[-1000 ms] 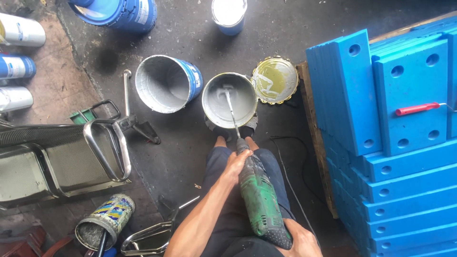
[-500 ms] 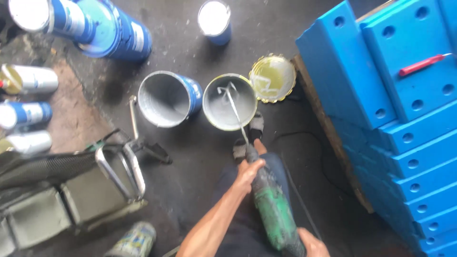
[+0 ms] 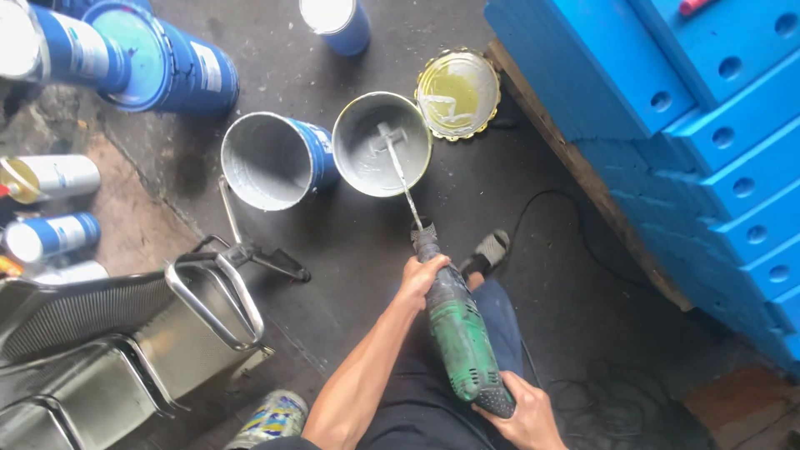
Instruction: Mixing grey paint and yellow chemical additives in buckets using a power drill with a mixer attachment, then pouring and closing containers.
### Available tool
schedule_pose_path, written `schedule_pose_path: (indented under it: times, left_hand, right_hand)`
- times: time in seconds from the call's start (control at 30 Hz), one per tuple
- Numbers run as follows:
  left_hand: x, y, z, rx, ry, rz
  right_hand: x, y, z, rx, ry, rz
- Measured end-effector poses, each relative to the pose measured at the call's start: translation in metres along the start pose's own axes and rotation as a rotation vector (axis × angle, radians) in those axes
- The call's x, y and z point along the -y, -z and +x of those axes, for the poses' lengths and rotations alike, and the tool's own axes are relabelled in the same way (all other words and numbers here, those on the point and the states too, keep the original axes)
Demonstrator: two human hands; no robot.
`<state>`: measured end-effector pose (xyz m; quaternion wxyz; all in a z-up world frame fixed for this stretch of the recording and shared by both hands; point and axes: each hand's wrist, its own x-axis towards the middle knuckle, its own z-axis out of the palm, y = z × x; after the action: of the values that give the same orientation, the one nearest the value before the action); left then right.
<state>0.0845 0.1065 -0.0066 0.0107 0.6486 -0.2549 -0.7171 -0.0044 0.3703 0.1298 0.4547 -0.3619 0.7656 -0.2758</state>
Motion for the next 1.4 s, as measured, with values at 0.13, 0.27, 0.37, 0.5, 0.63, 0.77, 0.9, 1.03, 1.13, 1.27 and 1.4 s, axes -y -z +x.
schedule_pose_path:
  times: [0.13,0.27,0.37,0.5,0.63,0.77,0.9,1.03,1.13,1.27,1.4]
  left_hand:
    - [0.006,0.001,0.001,-0.102,0.023,0.053]
    - [0.012,-0.007,0.008,-0.084,-0.011,0.076]
    - [0.006,-0.014,0.004,-0.110,-0.011,0.100]
    - [0.010,-0.022,0.001,-0.156,0.043,0.087]
    - [0.004,-0.030,-0.011,-0.167,-0.008,0.173]
    - [-0.001,-0.035,-0.017,-0.155,0.001,0.119]
    - [0.006,-0.031,-0.006,-0.068,-0.034,0.064]
    - [-0.004,-0.037,-0.014,-0.087,-0.042,0.053]
    - [-0.011,-0.046,-0.011,-0.101,-0.035,0.009]
    - [0.011,-0.032,0.003,-0.089,-0.020,0.018]
    - [0.019,-0.031,0.003,-0.171,0.036,0.041]
  right_hand:
    - [0.005,0.008,-0.001,0.024,-0.023,0.010]
    - [0.008,0.025,0.005,0.048,-0.061,0.111]
    - [-0.001,0.025,0.006,0.006,0.030,0.153]
    - [-0.020,0.021,0.001,0.003,0.058,0.163]
    - [-0.030,0.022,0.000,0.030,0.018,0.168]
    - [-0.033,0.020,0.000,0.011,0.057,0.212]
    - [-0.038,0.016,0.005,0.013,0.043,0.213]
    - [-0.046,0.011,0.008,0.028,0.040,0.254]
    - [-0.058,0.007,0.014,-0.010,0.108,0.274]
    - [-0.074,-0.001,0.011,0.035,0.048,0.212]
    - [-0.070,0.003,0.005,0.095,-0.071,0.183]
